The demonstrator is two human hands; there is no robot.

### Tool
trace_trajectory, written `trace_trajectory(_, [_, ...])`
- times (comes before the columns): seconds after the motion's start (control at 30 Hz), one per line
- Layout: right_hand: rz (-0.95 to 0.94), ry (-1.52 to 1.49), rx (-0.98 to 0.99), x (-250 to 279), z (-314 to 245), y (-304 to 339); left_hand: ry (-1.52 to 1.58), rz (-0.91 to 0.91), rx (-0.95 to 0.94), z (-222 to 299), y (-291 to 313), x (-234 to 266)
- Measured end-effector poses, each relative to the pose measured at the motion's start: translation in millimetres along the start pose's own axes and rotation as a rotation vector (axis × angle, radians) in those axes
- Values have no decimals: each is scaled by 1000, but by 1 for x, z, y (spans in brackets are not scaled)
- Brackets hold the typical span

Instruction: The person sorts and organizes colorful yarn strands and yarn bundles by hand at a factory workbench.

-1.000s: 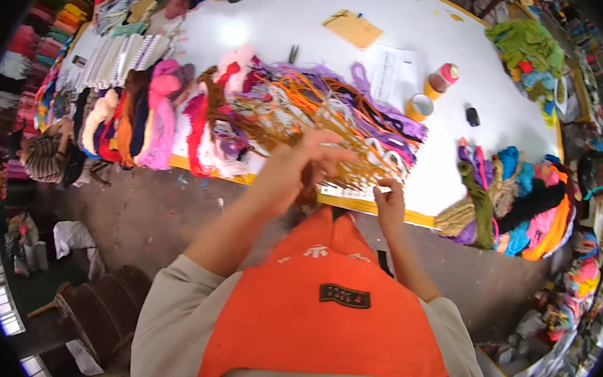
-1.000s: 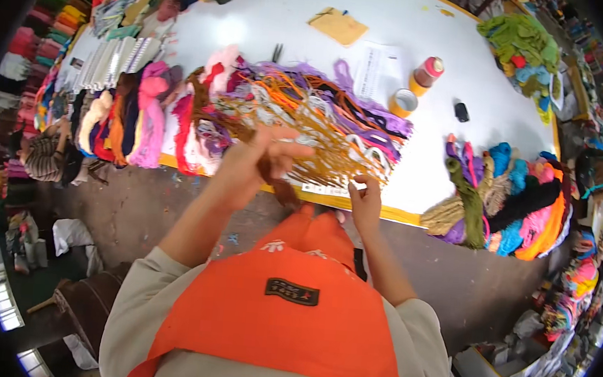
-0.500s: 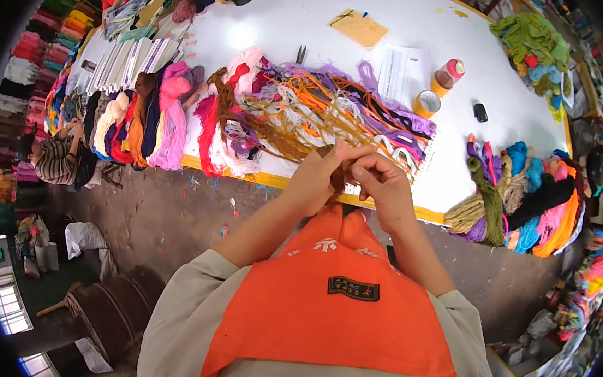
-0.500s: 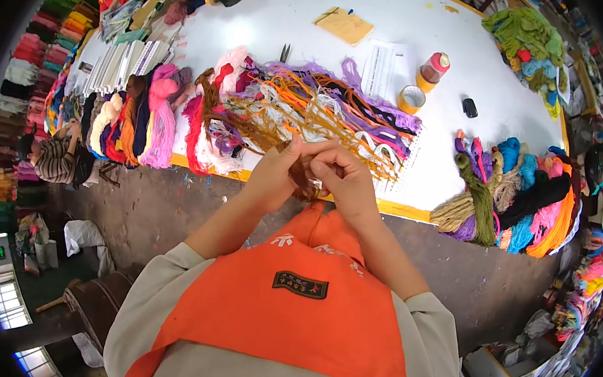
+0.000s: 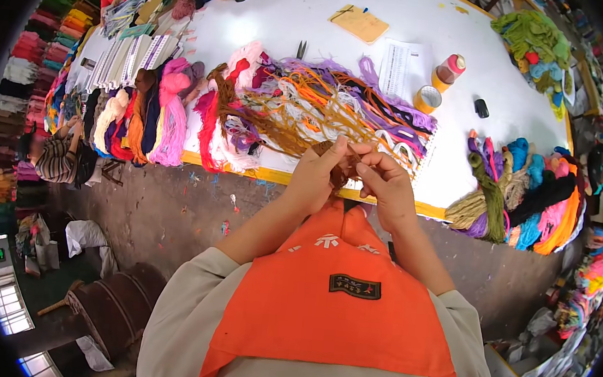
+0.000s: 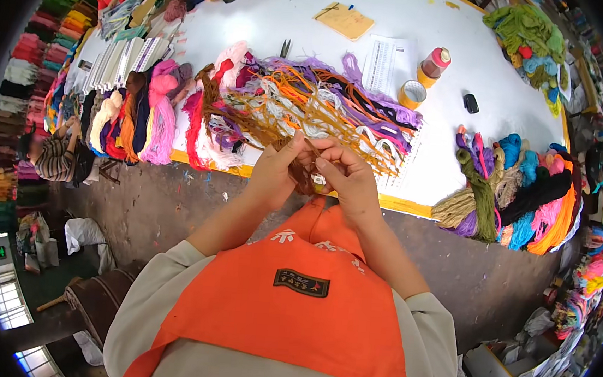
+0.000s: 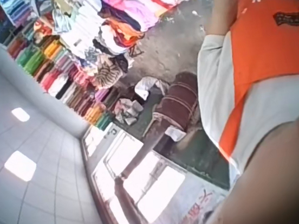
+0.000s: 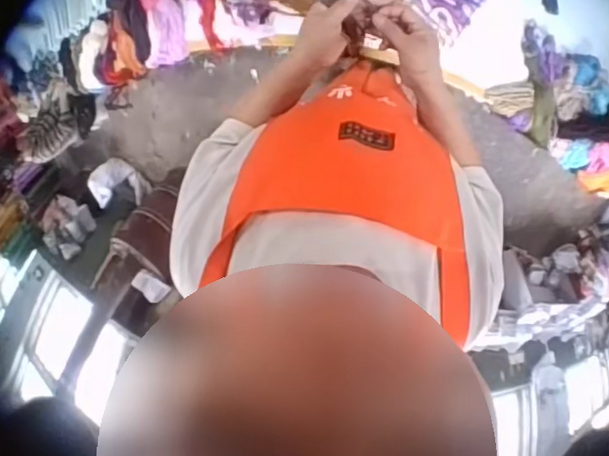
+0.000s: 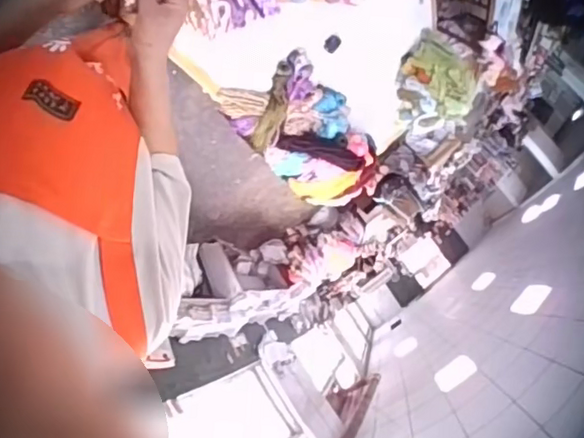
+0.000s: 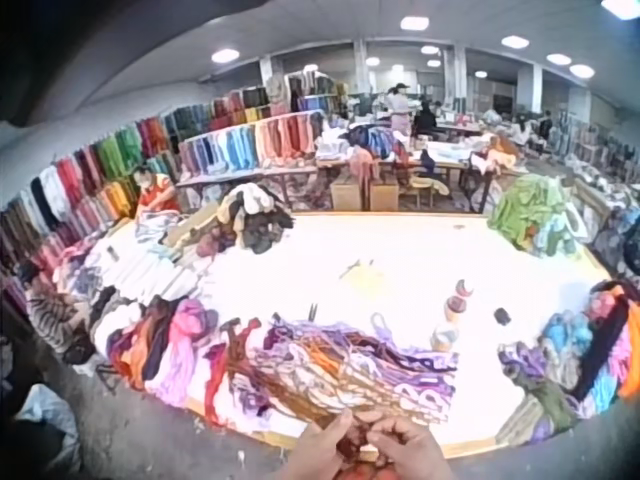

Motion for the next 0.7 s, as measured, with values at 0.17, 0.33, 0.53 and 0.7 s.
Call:
trace_trajectory(0.17, [3, -57, 4, 4, 4, 2, 6, 19, -1, -4, 0, 0])
trace_trajectory(0.33, [13, -125, -6, 2, 4, 2, 127, 43, -83, -4, 0, 1])
trace_trajectory(0.53, [15, -69, 9, 0, 4, 0, -196, 41, -35, -2, 1, 1])
trace_trajectory(0.7, [23, -120, 2, 2, 7, -1, -53, -6, -92, -6, 1, 6])
Point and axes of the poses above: each hand's wrist, its own y-axis away from the middle knuckle, its own x-axis out of the back of the hand, z = x × y, the point moved 2 cm from there along -y, towards the middle knuckle, and after that the axes turned 15 degrees about -z, right-handed, at the moved point
